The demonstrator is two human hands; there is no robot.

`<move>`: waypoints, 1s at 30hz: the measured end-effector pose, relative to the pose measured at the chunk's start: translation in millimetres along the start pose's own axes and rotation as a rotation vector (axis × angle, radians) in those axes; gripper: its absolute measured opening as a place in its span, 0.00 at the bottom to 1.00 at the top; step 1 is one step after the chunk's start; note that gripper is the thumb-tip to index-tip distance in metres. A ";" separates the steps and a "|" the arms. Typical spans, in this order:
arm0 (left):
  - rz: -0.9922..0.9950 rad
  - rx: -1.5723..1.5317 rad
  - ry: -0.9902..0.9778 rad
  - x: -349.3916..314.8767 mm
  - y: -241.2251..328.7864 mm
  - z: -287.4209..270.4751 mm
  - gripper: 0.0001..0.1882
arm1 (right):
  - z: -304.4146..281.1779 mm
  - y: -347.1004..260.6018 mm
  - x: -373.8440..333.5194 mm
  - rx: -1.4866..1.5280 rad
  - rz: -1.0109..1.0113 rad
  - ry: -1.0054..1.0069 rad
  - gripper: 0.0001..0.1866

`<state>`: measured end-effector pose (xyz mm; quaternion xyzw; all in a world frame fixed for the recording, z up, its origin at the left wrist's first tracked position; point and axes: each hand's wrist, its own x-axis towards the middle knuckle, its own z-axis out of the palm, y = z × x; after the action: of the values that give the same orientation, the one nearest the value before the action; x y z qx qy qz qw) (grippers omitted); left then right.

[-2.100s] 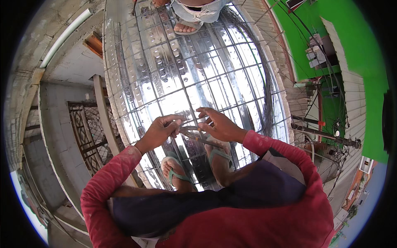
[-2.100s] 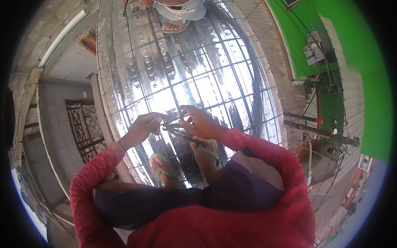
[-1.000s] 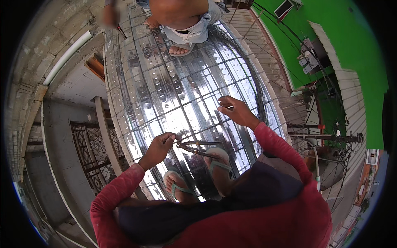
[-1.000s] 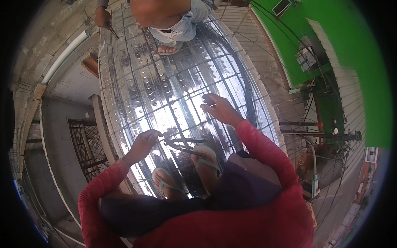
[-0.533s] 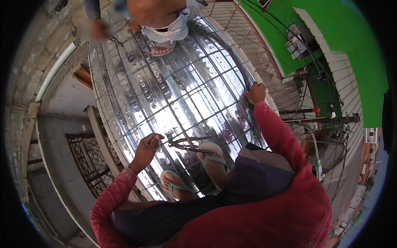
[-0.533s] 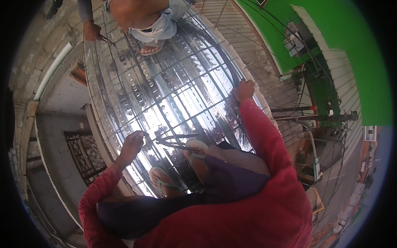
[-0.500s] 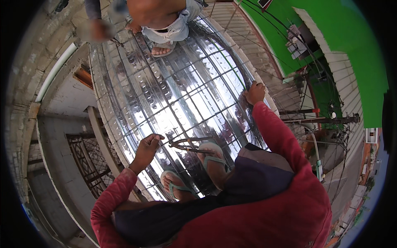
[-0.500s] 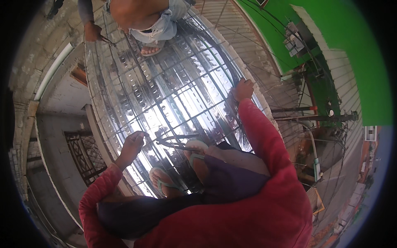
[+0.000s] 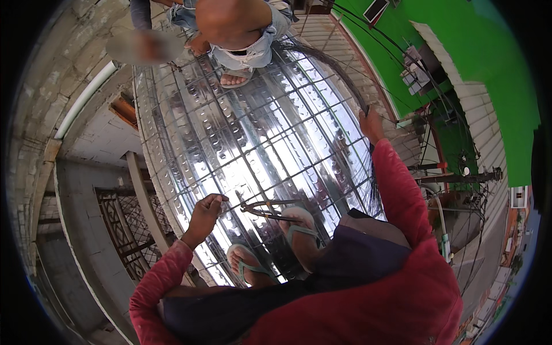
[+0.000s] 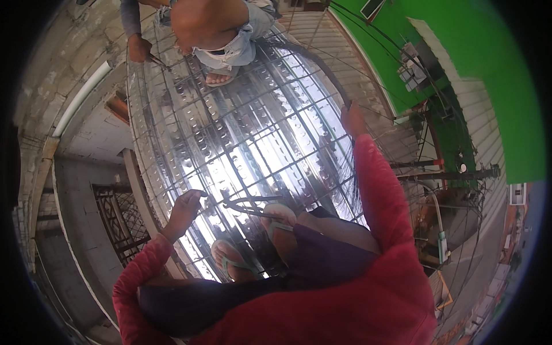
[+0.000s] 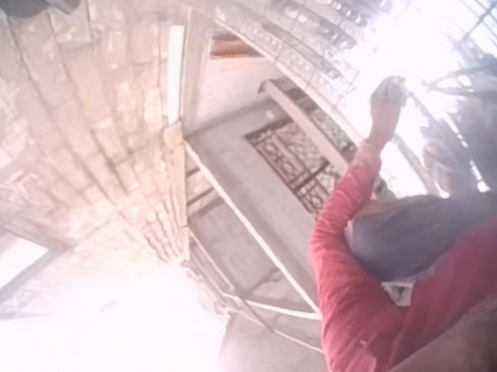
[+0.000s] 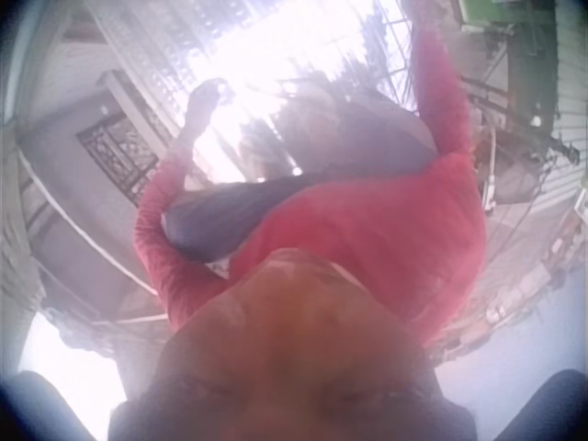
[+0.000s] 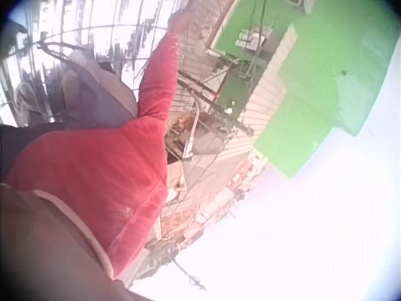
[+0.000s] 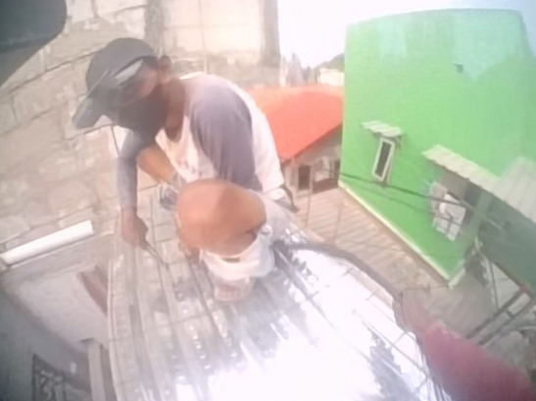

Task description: The person uses pliers to twist and secure wire ties at intersections of a metal grid frame. They repeatedly reach for wire ties, position them around intersecting bars, and twist them tight with pliers. Another person is visible nearby, also working on the grid.

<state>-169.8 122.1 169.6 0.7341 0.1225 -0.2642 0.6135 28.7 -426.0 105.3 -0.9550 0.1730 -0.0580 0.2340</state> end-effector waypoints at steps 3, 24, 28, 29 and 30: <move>0.030 0.018 -0.030 3.1 2.3 2.7 0.17 | -64.4 13.2 16.8 -0.029 -0.175 -0.013 0.18; 0.030 0.036 -0.073 20.9 8.4 7.4 0.18 | -166.7 151.1 -402.2 0.345 1.001 -0.539 0.15; 0.016 -0.021 -0.137 18.1 -2.0 10.4 0.17 | -169.0 166.6 -386.3 -0.204 0.648 -0.759 0.15; 0.024 -0.012 -0.151 16.7 1.0 10.0 0.17 | -164.7 158.0 -364.7 -0.373 0.499 -0.789 0.16; 0.037 0.045 -0.170 14.9 7.9 11.6 0.18 | -156.7 143.7 -337.1 -0.492 0.365 -0.777 0.16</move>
<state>-156.2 107.1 167.0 0.7248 0.0505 -0.3168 0.6096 -359.6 -491.7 166.7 -0.8869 0.2461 0.3870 0.0552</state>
